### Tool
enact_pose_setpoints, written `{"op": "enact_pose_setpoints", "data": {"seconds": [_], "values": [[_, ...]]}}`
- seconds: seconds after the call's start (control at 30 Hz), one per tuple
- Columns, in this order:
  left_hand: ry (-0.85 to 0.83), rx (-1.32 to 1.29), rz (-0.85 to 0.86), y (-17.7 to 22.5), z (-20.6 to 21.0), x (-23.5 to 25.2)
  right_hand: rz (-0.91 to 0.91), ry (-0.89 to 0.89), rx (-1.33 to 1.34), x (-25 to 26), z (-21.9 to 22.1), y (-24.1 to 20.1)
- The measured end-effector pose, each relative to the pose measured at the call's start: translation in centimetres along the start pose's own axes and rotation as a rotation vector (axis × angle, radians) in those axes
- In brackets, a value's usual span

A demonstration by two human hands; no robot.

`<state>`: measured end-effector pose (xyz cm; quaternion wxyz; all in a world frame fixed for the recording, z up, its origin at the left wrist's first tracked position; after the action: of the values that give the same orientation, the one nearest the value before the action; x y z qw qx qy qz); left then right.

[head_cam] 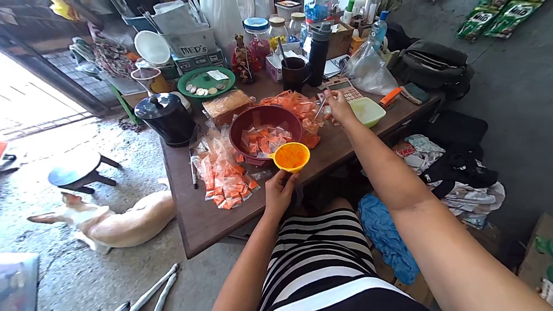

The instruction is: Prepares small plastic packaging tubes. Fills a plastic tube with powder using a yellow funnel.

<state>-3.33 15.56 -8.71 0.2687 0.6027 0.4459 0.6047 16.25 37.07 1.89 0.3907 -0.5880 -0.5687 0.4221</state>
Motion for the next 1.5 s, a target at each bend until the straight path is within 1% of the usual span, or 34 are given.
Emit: {"op": "enact_pose_setpoints", "data": {"seconds": [0.07, 0.1, 0.13, 0.2, 0.27, 0.3, 0.33, 0.4, 0.47, 0.53, 0.57, 0.6, 0.7, 0.77, 0.8, 0.87, 0.9, 0.97, 1.07, 1.17, 1.23, 1.27, 1.33, 1.37, 1.43, 1.47, 1.5], "values": [[0.029, -0.082, -0.075, 1.0, -0.3, 0.0, -0.128, 0.078, 0.106, -2.0, -0.7, 0.3], [0.040, -0.126, -0.094, 1.7, -0.5, 0.1, -0.221, 0.081, 0.133, -3.8, -0.8, 0.4], [0.042, -0.160, -0.102, 2.5, -0.7, 0.3, -0.310, 0.027, 0.141, -6.3, -0.6, 0.6], [0.031, -0.205, -0.097, 4.5, -1.2, 0.8, -0.449, -0.218, 0.144, -12.1, 0.6, 2.3], [0.002, -0.198, -0.077, 6.5, -1.6, 1.5, -0.517, -0.465, 0.142, -16.1, 2.3, 4.7], [-0.017, -0.188, -0.074, 7.5, -1.7, 1.8, -0.521, -0.535, 0.163, -17.5, 3.3, 5.7], [-0.040, -0.179, -0.068, 8.3, -1.7, 2.2, -0.519, -0.561, 0.187, -18.7, 4.1, 6.3], [-0.096, -0.165, -0.037, 9.9, -1.8, 2.7, -0.527, -0.510, 0.216, -20.1, 5.2, 7.2], [-0.122, -0.141, 0.005, 11.0, -1.7, 2.8, -0.508, -0.411, 0.238, -21.1, 5.7, 7.6], [-0.149, -0.115, 0.027, 12.0, -1.6, 2.9, -0.510, -0.368, 0.215, -22.2, 5.2, 7.0], [-0.162, -0.103, 0.033, 12.4, -1.7, 3.0, -0.541, -0.362, 0.207, -22.8, 4.8, 6.4], [-0.168, -0.094, 0.043, 12.8, -1.8, 3.2, -0.576, -0.360, 0.205, -23.2, 4.5, 6.0], [-0.167, -0.036, 0.095, 13.7, -1.4, 3.1, -0.547, -0.301, 0.134, -23.4, 4.0, 6.3], [-0.168, -0.024, 0.108, 14.0, -1.1, 3.6, -0.586, -0.265, 0.128, -23.6, 3.5, 5.9], [-0.166, -0.017, 0.116, 14.3, -1.1, 3.8, -0.594, -0.272, 0.128, -23.7, 3.3, 5.9], [-0.181, 0.005, 0.138, 14.7, -0.8, 3.9, -0.531, -0.292, 0.115, -23.8, 3.0, 6.0], [-0.191, 0.007, 0.148, 14.8, -0.5, 4.1, -0.528, -0.283, 0.106, -23.9, 2.7, 5.8], [-0.191, 0.006, 0.162, 15.1, -0.4, 4.7, -0.590, -0.266, 0.141, -23.9, 2.3, 5.2], [-0.212, 0.049, 0.181, 16.0, -0.1, 5.1, -0.577, -0.263, 0.146, -24.1, 2.0, 5.5], [-0.223, 0.070, 0.200, 16.6, -0.2, 5.8, -0.685, -0.248, 0.198, -24.3, 1.8, 5.0], [-0.224, 0.096, 0.217, 17.1, -0.2, 5.6, -0.656, -0.227, 0.167, -24.0, 2.0, 5.4], [-0.234, 0.113, 0.234, 17.2, 0.0, 5.4, -0.678, -0.205, 0.141, -24.0, 2.0, 5.4], [-0.234, 0.120, 0.254, 17.2, -0.1, 5.4, -0.773, -0.201, 0.132, -24.1, 1.9, 5.0], [-0.225, 0.114, 0.254, 17.2, -0.4, 5.2, -0.753, -0.226, 0.102, -24.0, 2.0, 5.1], [-0.218, 0.131, 0.241, 17.1, -0.5, 5.0, -0.591, -0.286, -0.027, -23.4, 2.0, 5.7], [-0.233, 0.129, 0.231, 16.9, -0.4, 5.1, -0.530, -0.305, -0.092, -22.9, 1.5, 5.7], [-0.251, 0.125, 0.220, 16.6, -0.4, 5.2, -0.507, -0.315, -0.113, -22.6, 1.1, 5.4]]}}
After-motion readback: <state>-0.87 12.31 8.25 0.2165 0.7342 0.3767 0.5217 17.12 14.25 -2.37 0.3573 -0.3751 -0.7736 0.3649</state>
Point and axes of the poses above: each hand's wrist, its own x-axis towards the middle knuckle, its own z-axis out of the palm, y = z × x, the point moved 1 cm from there along x, towards the middle knuckle, and after that the axes turned 5 degrees about x, right-handed, at the moved point
